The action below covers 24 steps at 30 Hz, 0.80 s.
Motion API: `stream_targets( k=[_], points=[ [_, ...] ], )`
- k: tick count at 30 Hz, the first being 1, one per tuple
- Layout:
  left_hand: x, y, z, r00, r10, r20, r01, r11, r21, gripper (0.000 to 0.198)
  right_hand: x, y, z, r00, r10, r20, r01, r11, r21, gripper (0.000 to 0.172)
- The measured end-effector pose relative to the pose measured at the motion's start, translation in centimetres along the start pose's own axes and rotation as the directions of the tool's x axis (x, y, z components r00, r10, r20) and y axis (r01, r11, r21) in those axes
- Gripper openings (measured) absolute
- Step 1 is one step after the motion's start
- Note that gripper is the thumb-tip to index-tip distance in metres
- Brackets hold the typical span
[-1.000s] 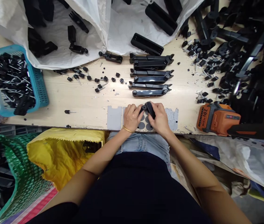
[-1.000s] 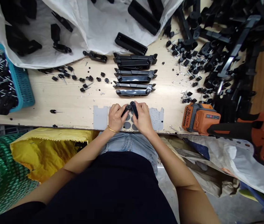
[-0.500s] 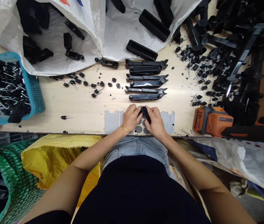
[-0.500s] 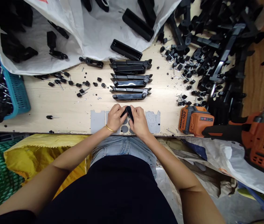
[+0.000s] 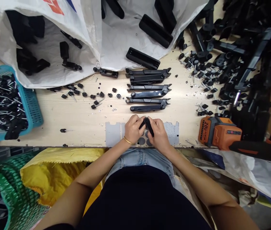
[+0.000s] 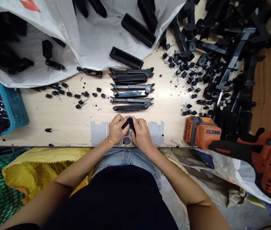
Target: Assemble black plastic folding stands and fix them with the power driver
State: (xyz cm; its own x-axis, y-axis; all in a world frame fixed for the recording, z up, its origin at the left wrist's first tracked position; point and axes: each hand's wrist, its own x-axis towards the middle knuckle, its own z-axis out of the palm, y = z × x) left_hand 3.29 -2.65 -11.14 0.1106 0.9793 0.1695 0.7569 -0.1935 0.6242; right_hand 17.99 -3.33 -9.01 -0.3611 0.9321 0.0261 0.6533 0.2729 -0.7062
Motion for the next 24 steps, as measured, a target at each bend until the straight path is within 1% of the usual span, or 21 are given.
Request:
stream_targets(
  k=[6, 8, 9, 11, 12, 13, 14, 15, 16, 17, 18, 19, 20, 21, 22, 23, 24],
  points=[
    [0.5, -0.1, -0.4, 0.998, -0.001, 0.058, 0.001, 1.000, 0.008, 0.027, 0.1, 0.0, 0.3, 0.999, 0.031, 0.016, -0.030, 0.999, -0.026, 0.064],
    [0.4, 0.1, -0.7, 0.995, -0.011, 0.101, 0.009, 1.000, 0.018, 0.026, -0.1, -0.2, 0.0, 0.998, 0.055, 0.035, -0.054, 0.998, -0.035, 0.063],
    [0.2, 0.2, -1.0, 0.992, -0.009, 0.126, 0.006, 1.000, 0.021, 0.027, -0.2, -0.3, -0.3, 0.996, 0.053, 0.066, -0.052, 0.998, -0.021, 0.061],
    [-0.3, 0.2, -1.6, 0.988, -0.004, 0.155, -0.001, 0.999, 0.034, 0.031, -0.1, -0.3, -1.6, 0.983, -0.003, 0.182, -0.008, 0.998, 0.060, 0.055],
    [-0.7, 0.1, -2.0, 0.989, -0.010, 0.149, 0.003, 0.999, 0.043, 0.036, 0.3, -0.1, -2.6, 0.972, -0.036, 0.233, 0.010, 0.994, 0.113, 0.050],
    [-1.1, -0.1, -2.3, 0.991, -0.025, 0.130, 0.018, 0.998, 0.055, 0.041, 0.9, 0.1, -3.7, 0.967, -0.044, 0.249, 0.006, 0.989, 0.150, 0.044],
    [-1.5, -0.3, -2.7, 0.994, -0.044, 0.101, 0.038, 0.997, 0.066, 0.047, 1.9, 0.6, -5.0, 0.976, -0.012, 0.215, -0.022, 0.988, 0.156, 0.037],
    [-1.9, -0.6, -3.0, 0.996, -0.054, 0.069, 0.049, 0.996, 0.071, 0.052, 3.2, 1.3, -6.4, 0.991, 0.055, 0.126, -0.071, 0.989, 0.128, 0.033],
    [-2.2, -0.9, -3.3, 0.998, -0.044, 0.048, 0.041, 0.997, 0.067, 0.057, 4.9, 2.2, -7.9, 0.990, 0.142, -0.015, -0.141, 0.987, 0.076, 0.031],
    [-2.4, -1.2, -3.5, 0.999, -0.011, 0.047, 0.009, 0.998, 0.058, 0.060, 6.9, 3.3, -9.6, 0.953, 0.231, -0.197, -0.232, 0.973, 0.016, 0.031],
    [-2.5, -1.4, -3.7, 0.997, 0.036, 0.063, -0.038, 0.998, 0.044, 0.061, 9.0, 4.7, -11.3, 0.898, 0.274, -0.344, -0.308, 0.950, -0.049, 0.034],
    [-2.6, -1.6, -3.9, 0.993, 0.083, 0.088, -0.086, 0.996, 0.026, 0.060, 11.0, 6.2, -13.0, 0.824, 0.317, -0.470, -0.400, 0.912, -0.087, 0.038],
    [-2.6, -1.8, -4.0, 0.986, 0.122, 0.115, -0.123, 0.992, 0.007, 0.058, 12.9, 7.8, -14.7, 0.706, 0.384, -0.595, -0.524, 0.849, -0.073, 0.043],
    [-2.6, -2.0, -4.0, 0.980, 0.143, 0.136, -0.143, 0.990, -0.011, 0.056, 14.5, 9.5, -16.3, 0.551, 0.466, -0.692, -0.653, 0.758, -0.010, 0.045],
    [-2.5, -2.1, -4.0, 0.978, 0.149, 0.145, -0.147, 0.989, -0.025, 0.054, 15.6, 11.0, -17.8, 0.453, 0.512, -0.730, -0.714, 0.699, 0.047, 0.043],
    [-2.4, -2.2, -4.0, 0.979, 0.144, 0.141, -0.141, 0.989, -0.037, 0.053, 16.4, 12.4, -19.0, 0.382, 0.553, -0.741, -0.752, 0.652, 0.099, 0.036],
    [-2.4, -2.3, -3.9, 0.982, 0.136, 0.133, -0.131, 0.990, -0.046, 0.052, 16.7, 13.6, -20.0, 0.338, 0.585, -0.737, -0.771, 0.621, 0.140, 0.029]
  ],
)
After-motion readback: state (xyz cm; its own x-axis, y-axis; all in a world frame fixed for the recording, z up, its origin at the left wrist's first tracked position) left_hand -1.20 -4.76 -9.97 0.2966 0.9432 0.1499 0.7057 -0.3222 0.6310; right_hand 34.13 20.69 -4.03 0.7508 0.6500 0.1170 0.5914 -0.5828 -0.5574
